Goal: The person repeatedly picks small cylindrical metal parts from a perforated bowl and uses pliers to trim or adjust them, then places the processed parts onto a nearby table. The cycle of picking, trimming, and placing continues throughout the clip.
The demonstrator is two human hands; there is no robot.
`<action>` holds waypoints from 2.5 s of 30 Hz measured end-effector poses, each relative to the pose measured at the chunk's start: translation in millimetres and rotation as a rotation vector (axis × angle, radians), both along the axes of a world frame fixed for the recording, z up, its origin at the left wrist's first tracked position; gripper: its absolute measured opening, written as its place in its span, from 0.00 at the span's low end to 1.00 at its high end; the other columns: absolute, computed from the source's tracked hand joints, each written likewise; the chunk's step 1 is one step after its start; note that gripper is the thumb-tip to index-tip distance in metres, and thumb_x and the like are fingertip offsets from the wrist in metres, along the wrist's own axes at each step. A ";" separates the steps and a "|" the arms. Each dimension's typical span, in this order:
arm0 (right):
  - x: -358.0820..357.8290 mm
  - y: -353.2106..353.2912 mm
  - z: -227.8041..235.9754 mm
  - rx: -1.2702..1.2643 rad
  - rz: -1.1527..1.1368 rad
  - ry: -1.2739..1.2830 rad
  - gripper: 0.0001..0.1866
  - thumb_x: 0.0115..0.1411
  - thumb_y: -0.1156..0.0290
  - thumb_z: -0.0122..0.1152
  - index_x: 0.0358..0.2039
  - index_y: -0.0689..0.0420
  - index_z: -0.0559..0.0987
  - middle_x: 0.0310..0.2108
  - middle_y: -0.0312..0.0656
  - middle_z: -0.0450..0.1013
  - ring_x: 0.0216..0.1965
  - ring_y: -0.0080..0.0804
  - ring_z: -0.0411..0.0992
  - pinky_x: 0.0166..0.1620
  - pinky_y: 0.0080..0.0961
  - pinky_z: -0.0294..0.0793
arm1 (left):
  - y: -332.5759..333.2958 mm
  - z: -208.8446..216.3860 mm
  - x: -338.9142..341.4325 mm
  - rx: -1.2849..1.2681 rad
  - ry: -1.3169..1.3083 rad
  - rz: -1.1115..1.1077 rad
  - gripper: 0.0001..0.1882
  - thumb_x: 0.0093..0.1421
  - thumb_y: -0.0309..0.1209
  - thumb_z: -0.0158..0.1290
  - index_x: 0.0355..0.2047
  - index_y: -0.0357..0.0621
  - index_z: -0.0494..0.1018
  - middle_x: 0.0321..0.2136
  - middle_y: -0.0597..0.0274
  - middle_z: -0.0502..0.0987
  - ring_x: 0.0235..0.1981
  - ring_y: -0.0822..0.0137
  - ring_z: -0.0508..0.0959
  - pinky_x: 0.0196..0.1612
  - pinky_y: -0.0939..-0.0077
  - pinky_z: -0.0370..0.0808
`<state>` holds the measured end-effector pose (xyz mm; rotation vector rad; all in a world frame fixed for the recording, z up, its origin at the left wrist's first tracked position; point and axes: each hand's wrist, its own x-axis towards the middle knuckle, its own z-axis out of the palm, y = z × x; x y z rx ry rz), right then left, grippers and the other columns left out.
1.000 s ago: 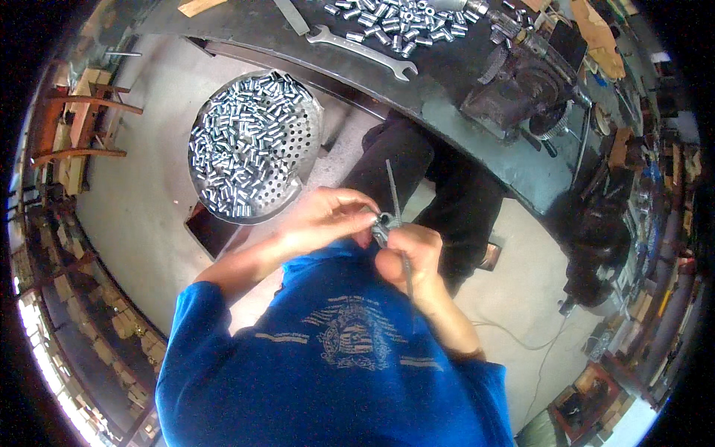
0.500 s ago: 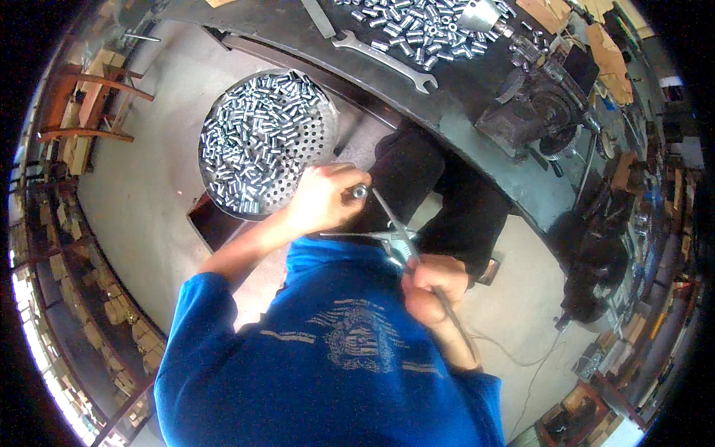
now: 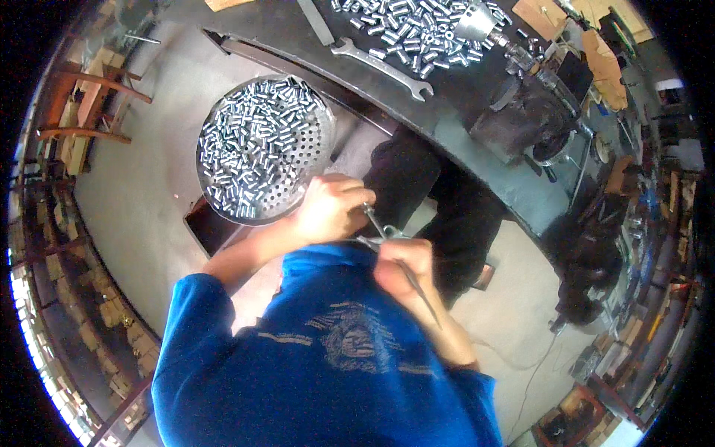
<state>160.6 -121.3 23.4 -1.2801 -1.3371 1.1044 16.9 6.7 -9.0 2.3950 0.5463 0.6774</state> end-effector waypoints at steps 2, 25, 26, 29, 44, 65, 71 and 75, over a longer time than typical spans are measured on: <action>-3.7 9.3 -7.5 0.039 -0.028 -0.023 0.20 0.46 0.65 0.59 0.12 0.60 0.58 0.10 0.41 0.51 0.12 0.32 0.53 0.17 0.29 0.51 | -1.9 0.7 6.5 -0.019 -0.057 -0.042 0.14 0.30 0.26 0.57 0.23 0.42 0.71 0.16 0.62 0.68 0.19 0.59 0.71 0.22 0.66 0.67; 8.1 -33.0 -12.6 0.073 -0.267 -0.013 0.15 0.36 0.83 0.52 0.09 0.57 0.55 0.09 0.35 0.52 0.12 0.22 0.52 0.17 0.21 0.47 | 186.7 40.4 16.5 -0.319 -0.039 0.156 0.13 0.58 0.27 0.44 0.40 0.34 0.72 0.22 0.62 0.74 0.17 0.75 0.73 0.22 0.81 0.71; 3.5 -30.7 -14.4 0.154 -0.320 -0.007 0.15 0.37 0.84 0.51 0.10 0.57 0.55 0.10 0.35 0.51 0.12 0.23 0.51 0.17 0.21 0.47 | 180.0 22.1 -6.9 -0.263 0.028 0.205 0.13 0.58 0.27 0.44 0.40 0.35 0.72 0.21 0.62 0.74 0.17 0.75 0.73 0.22 0.81 0.71; 3.8 -29.1 -14.0 0.152 -0.267 0.030 0.15 0.38 0.84 0.51 0.10 0.57 0.55 0.10 0.35 0.50 0.12 0.23 0.50 0.17 0.21 0.47 | 161.0 -40.9 -71.0 -0.418 0.353 0.473 0.13 0.57 0.33 0.43 0.36 0.42 0.74 0.19 0.58 0.75 0.20 0.65 0.77 0.28 0.69 0.73; 2.1 -38.1 -29.3 0.127 -0.246 0.079 0.12 0.48 0.82 0.54 0.11 0.58 0.67 0.12 0.32 0.64 0.15 0.20 0.62 0.20 0.16 0.59 | 125.5 -141.3 -96.3 0.064 0.949 0.277 0.13 0.50 0.31 0.46 0.37 0.47 0.72 0.33 0.50 0.75 0.35 0.54 0.77 0.36 0.60 0.74; 4.0 -18.6 -7.2 0.013 -0.084 0.018 0.15 0.40 0.74 0.56 0.10 0.57 0.58 0.09 0.38 0.51 0.10 0.28 0.52 0.16 0.26 0.48 | 18.9 -42.4 -53.6 -1.562 -0.395 0.105 0.11 0.53 0.25 0.47 0.34 0.29 0.69 0.21 0.54 0.73 0.20 0.62 0.76 0.27 0.71 0.76; 9.7 -16.4 -8.5 0.004 -0.074 0.035 0.16 0.40 0.73 0.57 0.10 0.58 0.57 0.10 0.39 0.51 0.11 0.29 0.51 0.17 0.27 0.48 | -33.8 -17.3 -22.4 -1.941 -0.425 0.054 0.14 0.58 0.34 0.45 0.33 0.31 0.68 0.16 0.60 0.70 0.15 0.61 0.73 0.19 0.71 0.70; 11.2 -16.0 -10.7 -0.004 -0.101 0.038 0.20 0.46 0.63 0.60 0.11 0.57 0.59 0.10 0.36 0.52 0.12 0.27 0.52 0.17 0.26 0.49 | -34.8 -6.7 -19.6 -1.992 -0.397 0.073 0.16 0.61 0.38 0.44 0.34 0.34 0.69 0.14 0.62 0.66 0.12 0.62 0.71 0.17 0.71 0.68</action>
